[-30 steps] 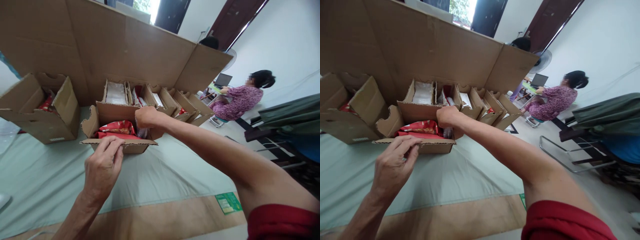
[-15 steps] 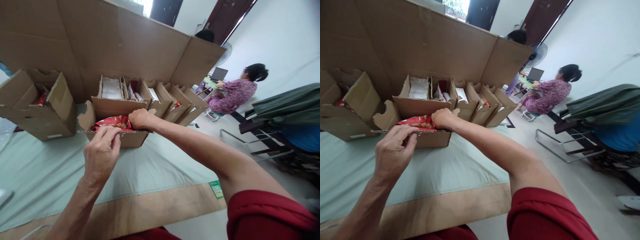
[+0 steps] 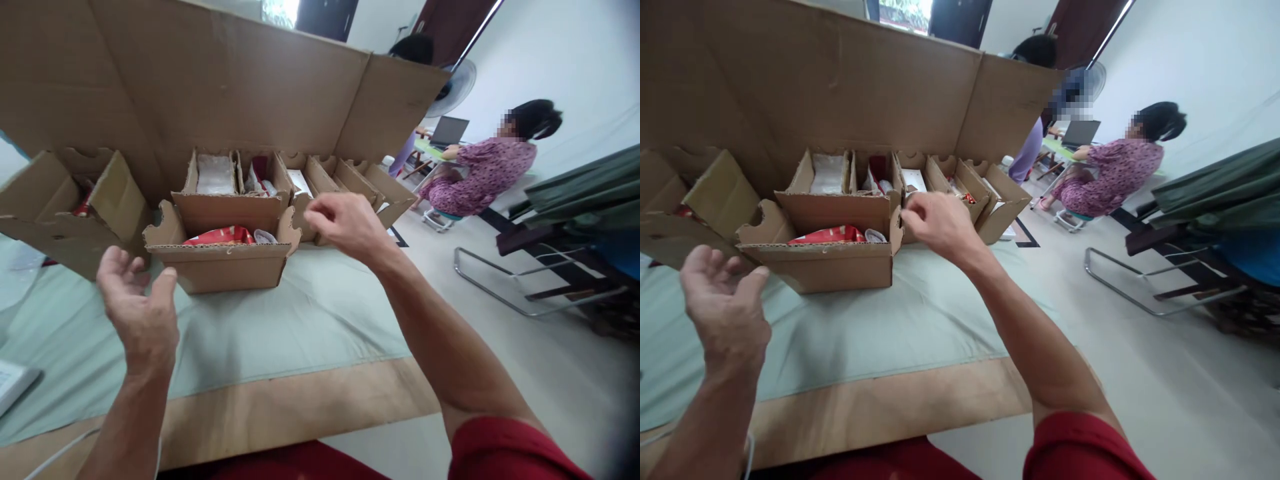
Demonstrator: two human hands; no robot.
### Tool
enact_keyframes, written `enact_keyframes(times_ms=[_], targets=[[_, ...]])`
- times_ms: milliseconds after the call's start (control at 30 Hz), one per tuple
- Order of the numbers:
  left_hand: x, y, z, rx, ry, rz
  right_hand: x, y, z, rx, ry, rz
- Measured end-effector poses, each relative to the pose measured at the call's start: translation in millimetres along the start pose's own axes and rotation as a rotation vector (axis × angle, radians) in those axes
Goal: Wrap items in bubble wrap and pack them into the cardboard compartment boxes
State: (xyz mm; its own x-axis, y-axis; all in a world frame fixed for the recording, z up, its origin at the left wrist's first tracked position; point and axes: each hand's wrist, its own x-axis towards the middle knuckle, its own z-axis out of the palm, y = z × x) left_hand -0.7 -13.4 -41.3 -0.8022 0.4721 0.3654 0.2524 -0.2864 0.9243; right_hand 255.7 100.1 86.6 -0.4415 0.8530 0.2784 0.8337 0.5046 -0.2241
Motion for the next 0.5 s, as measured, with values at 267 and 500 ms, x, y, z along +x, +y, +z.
enact_keyframes(times_ms=[267,500], targets=[[29,-10,27.1,-0.267,-0.208,-0.259,-34,24,96,0.560,-0.172,-0.016],[1,1,22.1,-0.272,-0.237,-0.250,-52,3,114,0.726,0.043,-0.012]])
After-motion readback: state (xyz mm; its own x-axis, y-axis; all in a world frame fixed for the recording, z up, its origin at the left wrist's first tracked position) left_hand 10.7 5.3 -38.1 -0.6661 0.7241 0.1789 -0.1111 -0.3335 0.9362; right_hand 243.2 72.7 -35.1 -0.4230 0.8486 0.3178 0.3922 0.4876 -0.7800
